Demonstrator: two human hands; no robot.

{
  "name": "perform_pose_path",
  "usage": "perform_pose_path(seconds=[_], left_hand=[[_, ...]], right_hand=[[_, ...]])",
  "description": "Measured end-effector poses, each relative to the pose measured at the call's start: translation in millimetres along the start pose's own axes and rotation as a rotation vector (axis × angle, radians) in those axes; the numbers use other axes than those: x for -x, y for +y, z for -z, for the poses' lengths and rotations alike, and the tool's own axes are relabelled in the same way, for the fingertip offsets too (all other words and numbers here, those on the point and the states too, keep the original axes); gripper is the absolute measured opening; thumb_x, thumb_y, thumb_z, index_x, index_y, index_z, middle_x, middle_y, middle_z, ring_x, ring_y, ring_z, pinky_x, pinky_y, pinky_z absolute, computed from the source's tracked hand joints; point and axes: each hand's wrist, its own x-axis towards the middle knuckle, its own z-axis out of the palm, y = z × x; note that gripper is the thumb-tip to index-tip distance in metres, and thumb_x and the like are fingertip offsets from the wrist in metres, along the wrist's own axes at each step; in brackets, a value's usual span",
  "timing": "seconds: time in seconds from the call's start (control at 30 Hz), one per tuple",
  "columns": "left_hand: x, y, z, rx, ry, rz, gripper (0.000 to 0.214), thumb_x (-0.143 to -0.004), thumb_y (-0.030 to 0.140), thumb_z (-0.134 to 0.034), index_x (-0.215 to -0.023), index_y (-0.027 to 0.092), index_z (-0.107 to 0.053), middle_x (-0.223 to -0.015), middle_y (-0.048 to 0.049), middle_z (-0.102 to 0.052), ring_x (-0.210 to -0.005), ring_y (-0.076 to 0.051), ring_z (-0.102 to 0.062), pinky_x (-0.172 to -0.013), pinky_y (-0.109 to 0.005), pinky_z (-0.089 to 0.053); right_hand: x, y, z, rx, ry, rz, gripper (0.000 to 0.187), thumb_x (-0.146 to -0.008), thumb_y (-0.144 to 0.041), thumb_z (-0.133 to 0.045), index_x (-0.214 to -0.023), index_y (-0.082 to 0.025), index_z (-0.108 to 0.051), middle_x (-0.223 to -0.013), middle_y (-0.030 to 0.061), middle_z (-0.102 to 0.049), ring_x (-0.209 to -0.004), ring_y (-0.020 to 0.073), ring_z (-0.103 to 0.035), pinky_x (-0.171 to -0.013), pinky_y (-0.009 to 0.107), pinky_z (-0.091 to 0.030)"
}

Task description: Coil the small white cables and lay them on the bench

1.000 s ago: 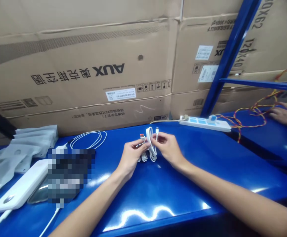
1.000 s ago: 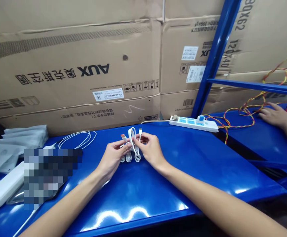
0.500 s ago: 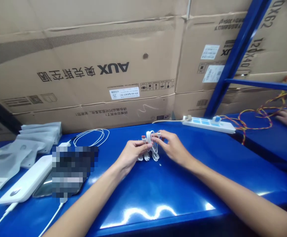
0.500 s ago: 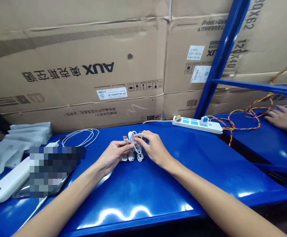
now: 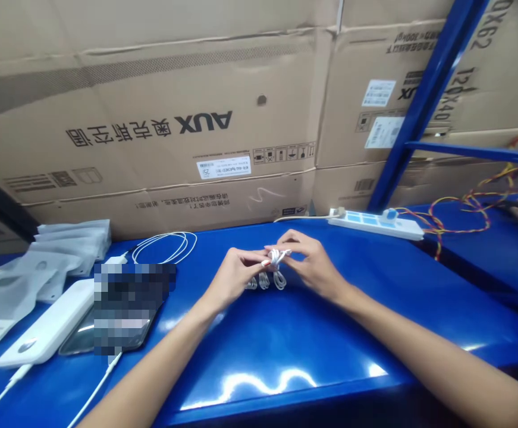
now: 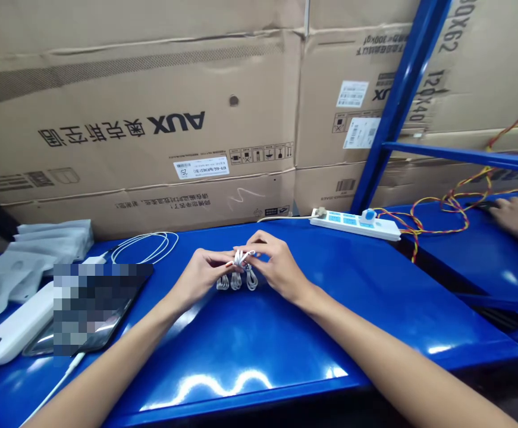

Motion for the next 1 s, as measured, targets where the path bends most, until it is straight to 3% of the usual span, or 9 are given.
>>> perform_pose_path(seconds=[0.5, 0.7, 0.77, 0.87, 0.93, 1.0], left_hand=[[1.0, 8.3, -4.3, -0.038, -0.05, -0.053, 0.021, -0.088, 0.04, -0.076, -0.09, 0.022, -0.088, -0.106, -0.011, -0.082, -0.11, -0.034, -0.073, -0.102, -0.047, -0.052], [0.7, 5.7, -4.5, -0.008, -0.052, 0.006, 0.026, -0.085, 0.046, -0.079, -0.089, 0.022, -0.088, -0.096, -0.0094, -0.082, -0.098, -0.029, -0.072, -0.093, -0.041, -0.053], [1.5, 5.2, -5.2, 0.042, -0.038, 0.06, 0.029, -0.083, 0.048, -0.081, -0.087, 0.02, -0.087, -0.092, -0.009, -0.082, -0.092, -0.027, -0.071, -0.088, -0.038, -0.053], [2.7, 3.6, -6.3, 0.158, -0.033, 0.152, 0.032, -0.08, 0.049, -0.084, -0.088, 0.018, -0.086, -0.092, -0.0094, -0.081, -0.086, -0.023, -0.069, -0.083, -0.035, -0.051], [3.3, 1.8, -7.3, 0.249, -0.068, 0.195, 0.033, -0.078, 0.047, -0.086, -0.09, 0.017, -0.086, -0.09, -0.0097, -0.08, -0.085, -0.021, -0.068, -0.084, -0.034, -0.05], [4.1, 0.7, -8.9, 0.3, -0.116, 0.219, 0.032, -0.077, 0.045, -0.087, -0.086, 0.014, -0.085, -0.086, -0.0096, -0.077, -0.083, -0.02, -0.067, -0.085, -0.034, -0.049]], right_hand=[[5.9, -1.1, -5.5, 0.042, 0.073, 0.034, 0.022, -0.099, -0.041, -0.068, -0.108, -0.03, -0.085, -0.093, 0.0061, -0.072, -0.085, 0.022, -0.068, -0.078, 0.037, -0.054], [1.6, -2.4, -0.2, 0.069, -0.004, -0.02, 0.029, -0.103, -0.041, -0.062, -0.092, -0.024, -0.082, -0.091, 0.006, -0.068, -0.085, 0.0211, -0.064, -0.079, 0.035, -0.052], [-1.1, -2.5, 3.0, 0.093, -0.047, -0.039, 0.034, -0.105, -0.043, -0.056, -0.09, -0.023, -0.08, -0.094, 0.0068, -0.065, -0.089, 0.0221, -0.062, -0.085, 0.037, -0.052], [-2.9, -0.6, 5.7, 0.098, -0.099, -0.066, 0.038, -0.107, -0.047, -0.05, -0.098, -0.025, -0.079, -0.112, 0.0096, -0.064, -0.112, 0.0264, -0.058, -0.108, 0.046, -0.045], [-2.2, 1.1, 5.0, 0.011, -0.161, -0.101, 0.037, -0.107, -0.05, -0.048, -0.107, -0.027, -0.078, -0.125, 0.0098, -0.063, -0.126, 0.0277, -0.054, -0.119, 0.05, -0.037], [-1.0, 1.1, 3.0, -0.147, -0.235, -0.157, 0.036, -0.105, -0.052, -0.053, -0.118, -0.027, -0.075, -0.132, 0.0094, -0.062, -0.131, 0.0269, -0.055, -0.121, 0.049, -0.038]])
